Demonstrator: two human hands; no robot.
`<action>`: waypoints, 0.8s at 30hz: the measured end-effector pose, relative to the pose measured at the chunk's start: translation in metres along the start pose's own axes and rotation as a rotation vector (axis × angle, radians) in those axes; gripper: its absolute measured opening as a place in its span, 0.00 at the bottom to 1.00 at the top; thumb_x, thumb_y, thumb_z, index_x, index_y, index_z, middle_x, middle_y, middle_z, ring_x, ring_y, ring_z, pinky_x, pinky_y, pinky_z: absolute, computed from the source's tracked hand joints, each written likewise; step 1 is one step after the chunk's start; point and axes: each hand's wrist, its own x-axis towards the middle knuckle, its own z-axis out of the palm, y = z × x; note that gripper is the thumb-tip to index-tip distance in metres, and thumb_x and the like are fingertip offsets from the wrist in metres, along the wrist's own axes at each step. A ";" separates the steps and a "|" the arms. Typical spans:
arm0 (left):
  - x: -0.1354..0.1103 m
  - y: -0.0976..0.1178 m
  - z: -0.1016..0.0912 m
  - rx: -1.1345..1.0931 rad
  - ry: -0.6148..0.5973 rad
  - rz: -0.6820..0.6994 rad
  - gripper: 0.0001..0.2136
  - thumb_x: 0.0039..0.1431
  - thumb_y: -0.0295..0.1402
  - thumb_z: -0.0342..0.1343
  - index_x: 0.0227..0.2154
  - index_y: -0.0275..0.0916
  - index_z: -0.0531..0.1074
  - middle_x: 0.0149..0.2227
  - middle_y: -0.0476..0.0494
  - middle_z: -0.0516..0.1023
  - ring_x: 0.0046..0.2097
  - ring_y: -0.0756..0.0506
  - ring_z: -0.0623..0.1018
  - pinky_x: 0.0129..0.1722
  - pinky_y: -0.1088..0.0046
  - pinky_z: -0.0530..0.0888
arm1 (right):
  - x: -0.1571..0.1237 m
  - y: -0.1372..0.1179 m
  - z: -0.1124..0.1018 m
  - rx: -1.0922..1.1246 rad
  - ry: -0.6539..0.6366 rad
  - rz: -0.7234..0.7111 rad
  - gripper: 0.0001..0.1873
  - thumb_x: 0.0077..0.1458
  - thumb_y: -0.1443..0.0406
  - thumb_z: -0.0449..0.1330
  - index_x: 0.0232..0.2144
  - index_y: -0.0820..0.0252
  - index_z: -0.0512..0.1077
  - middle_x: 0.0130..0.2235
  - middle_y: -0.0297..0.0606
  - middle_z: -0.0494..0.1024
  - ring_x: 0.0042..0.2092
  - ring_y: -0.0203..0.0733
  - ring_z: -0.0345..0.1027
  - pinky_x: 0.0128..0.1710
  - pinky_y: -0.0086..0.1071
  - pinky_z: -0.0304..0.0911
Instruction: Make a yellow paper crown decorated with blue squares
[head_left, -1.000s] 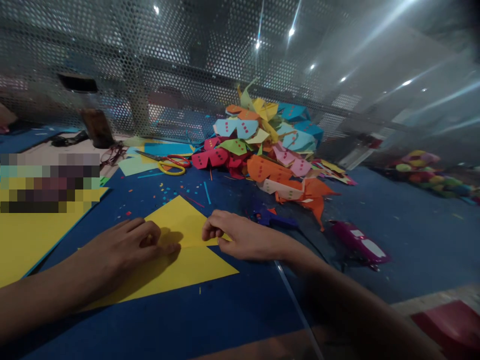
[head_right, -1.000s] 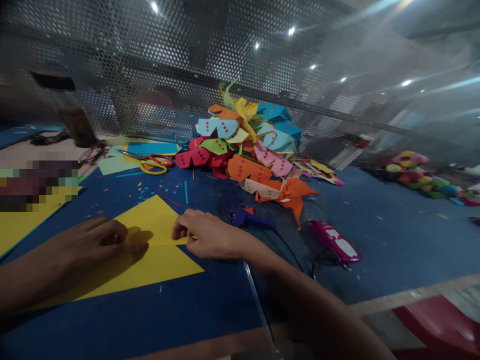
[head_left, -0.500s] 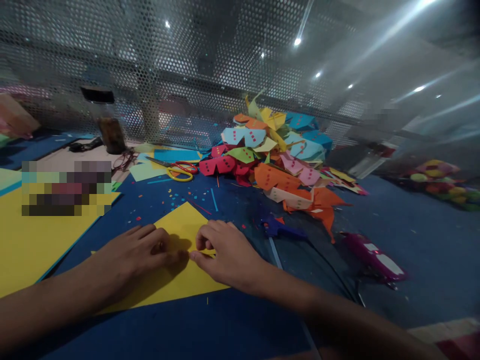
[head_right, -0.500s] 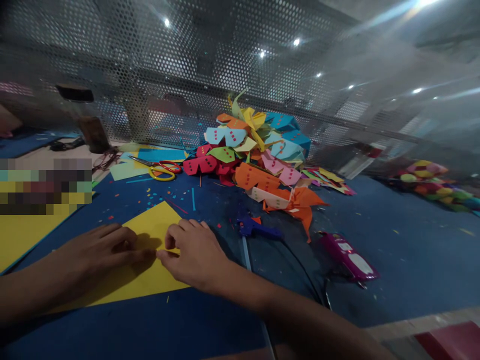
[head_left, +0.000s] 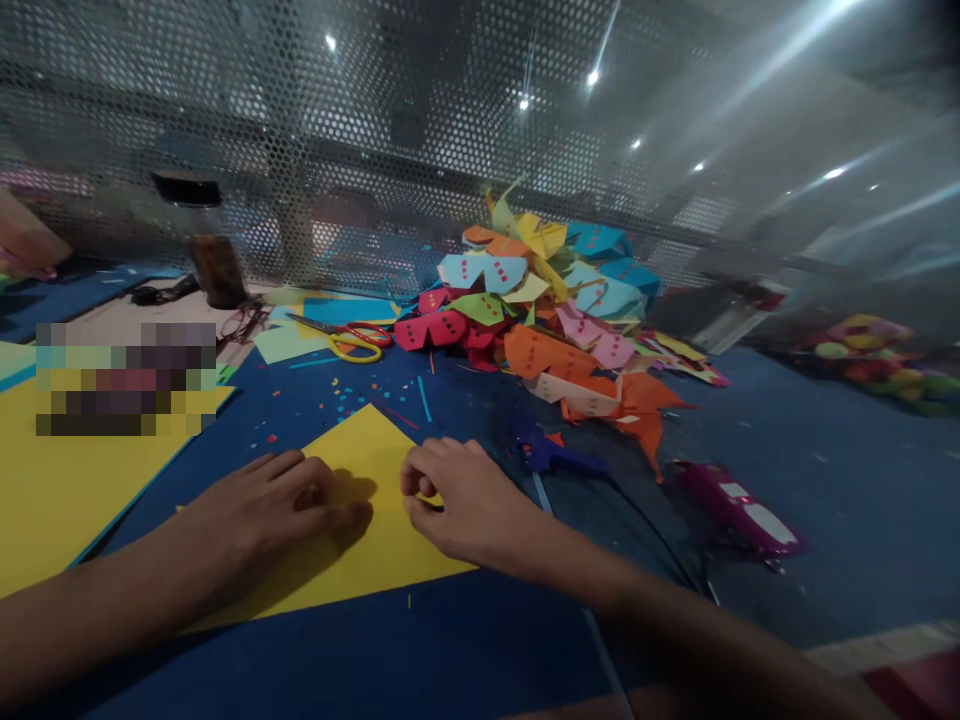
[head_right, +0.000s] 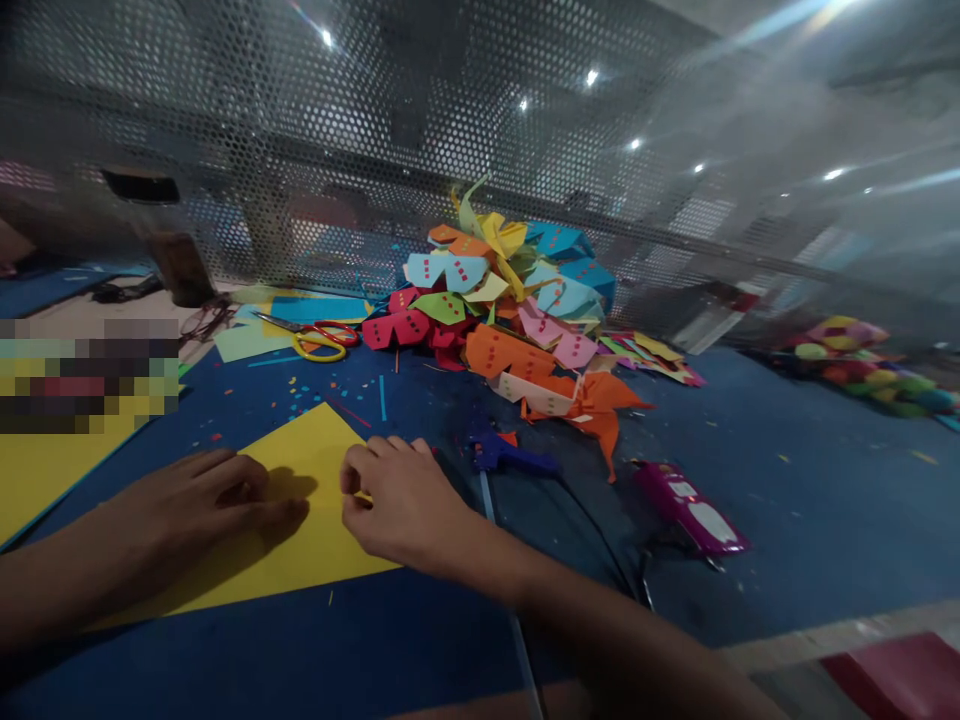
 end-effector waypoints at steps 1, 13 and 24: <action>0.000 0.000 -0.001 0.006 0.001 0.000 0.26 0.63 0.19 0.55 0.59 0.52 0.72 0.40 0.47 0.77 0.38 0.43 0.74 0.38 0.67 0.66 | -0.002 0.003 -0.003 0.017 -0.016 0.003 0.06 0.58 0.72 0.60 0.37 0.58 0.73 0.41 0.34 0.79 0.43 0.41 0.69 0.44 0.37 0.51; -0.005 -0.005 0.010 -0.005 0.079 -0.006 0.24 0.68 0.23 0.48 0.62 0.52 0.72 0.39 0.45 0.75 0.36 0.44 0.72 0.36 0.68 0.67 | -0.002 0.027 -0.043 0.111 -0.293 -0.077 0.17 0.56 0.77 0.56 0.43 0.58 0.78 0.43 0.37 0.79 0.44 0.42 0.71 0.41 0.33 0.60; -0.008 0.000 0.003 -0.004 0.020 -0.081 0.27 0.68 0.20 0.47 0.62 0.55 0.73 0.42 0.44 0.76 0.40 0.43 0.75 0.42 0.66 0.72 | -0.002 0.043 -0.051 0.240 -0.382 -0.216 0.28 0.50 0.83 0.54 0.50 0.61 0.77 0.47 0.40 0.77 0.48 0.42 0.73 0.51 0.36 0.67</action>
